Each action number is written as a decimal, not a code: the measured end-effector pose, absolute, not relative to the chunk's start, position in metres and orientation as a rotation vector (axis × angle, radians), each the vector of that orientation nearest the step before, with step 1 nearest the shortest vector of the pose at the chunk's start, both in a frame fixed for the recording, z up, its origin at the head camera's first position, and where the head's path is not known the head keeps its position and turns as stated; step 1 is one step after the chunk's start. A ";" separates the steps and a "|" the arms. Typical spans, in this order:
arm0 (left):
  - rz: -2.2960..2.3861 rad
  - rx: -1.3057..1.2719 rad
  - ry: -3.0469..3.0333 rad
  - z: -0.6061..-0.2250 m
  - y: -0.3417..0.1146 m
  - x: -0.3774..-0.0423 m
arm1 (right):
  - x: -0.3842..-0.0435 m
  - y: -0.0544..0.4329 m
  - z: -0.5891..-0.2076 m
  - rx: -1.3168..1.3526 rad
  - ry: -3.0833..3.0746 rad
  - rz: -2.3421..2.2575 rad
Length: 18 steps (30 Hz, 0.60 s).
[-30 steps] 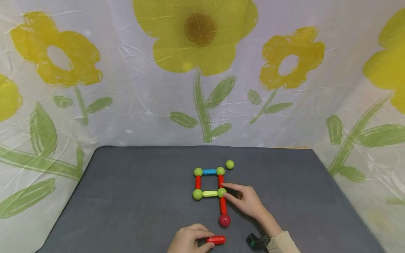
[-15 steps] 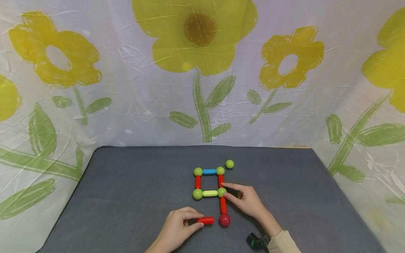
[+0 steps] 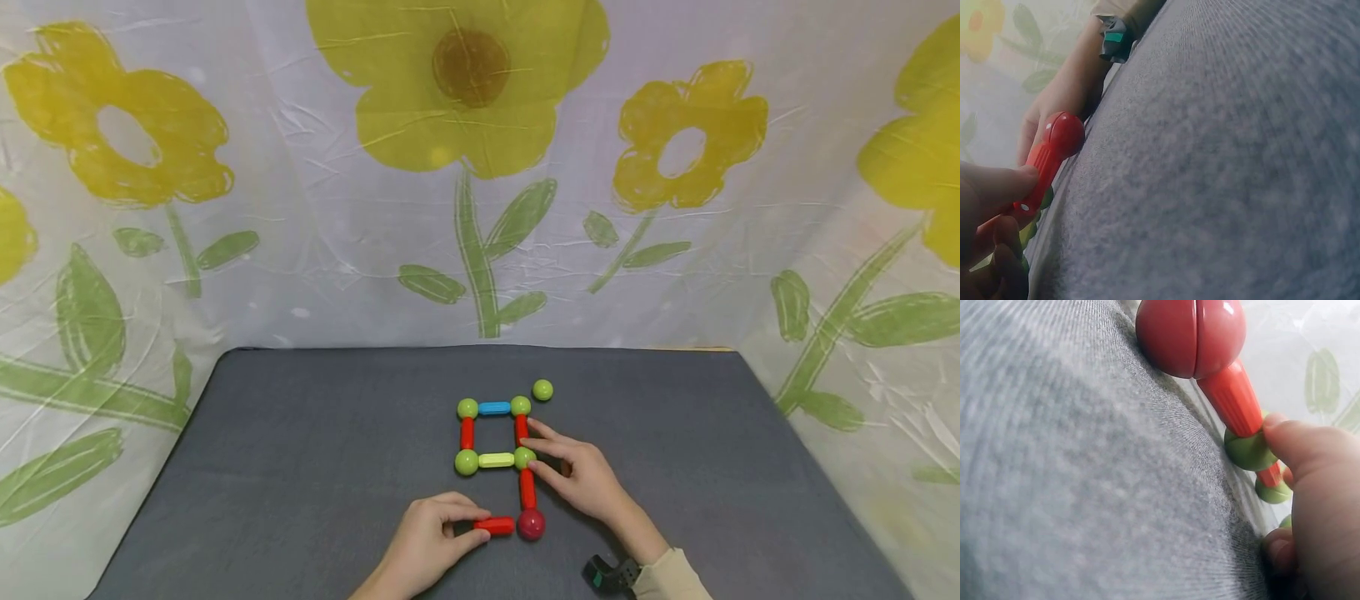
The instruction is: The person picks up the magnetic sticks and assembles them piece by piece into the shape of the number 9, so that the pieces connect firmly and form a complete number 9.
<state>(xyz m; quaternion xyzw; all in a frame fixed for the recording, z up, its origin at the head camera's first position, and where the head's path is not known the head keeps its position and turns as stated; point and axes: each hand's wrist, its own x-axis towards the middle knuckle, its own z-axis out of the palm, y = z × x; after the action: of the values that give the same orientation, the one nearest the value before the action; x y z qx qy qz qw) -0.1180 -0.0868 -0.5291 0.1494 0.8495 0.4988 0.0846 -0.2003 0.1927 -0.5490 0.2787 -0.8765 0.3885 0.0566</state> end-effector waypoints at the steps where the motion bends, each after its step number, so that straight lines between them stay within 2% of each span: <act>1: 1.486 0.446 2.534 -0.529 -0.087 -0.118 | -0.200 0.193 -0.549 0.863 -2.653 1.161; 18: 1.456 0.407 2.512 -0.531 -0.082 -0.119 | -0.199 0.193 -0.547 0.869 -2.660 1.130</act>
<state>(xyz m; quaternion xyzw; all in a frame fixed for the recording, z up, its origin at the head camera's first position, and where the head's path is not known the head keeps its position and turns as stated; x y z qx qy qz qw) -0.1193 -0.0820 -0.5314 0.1382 0.8520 0.4940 0.1047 -0.1994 0.1930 -0.5474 0.2874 -0.8797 0.3737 0.0617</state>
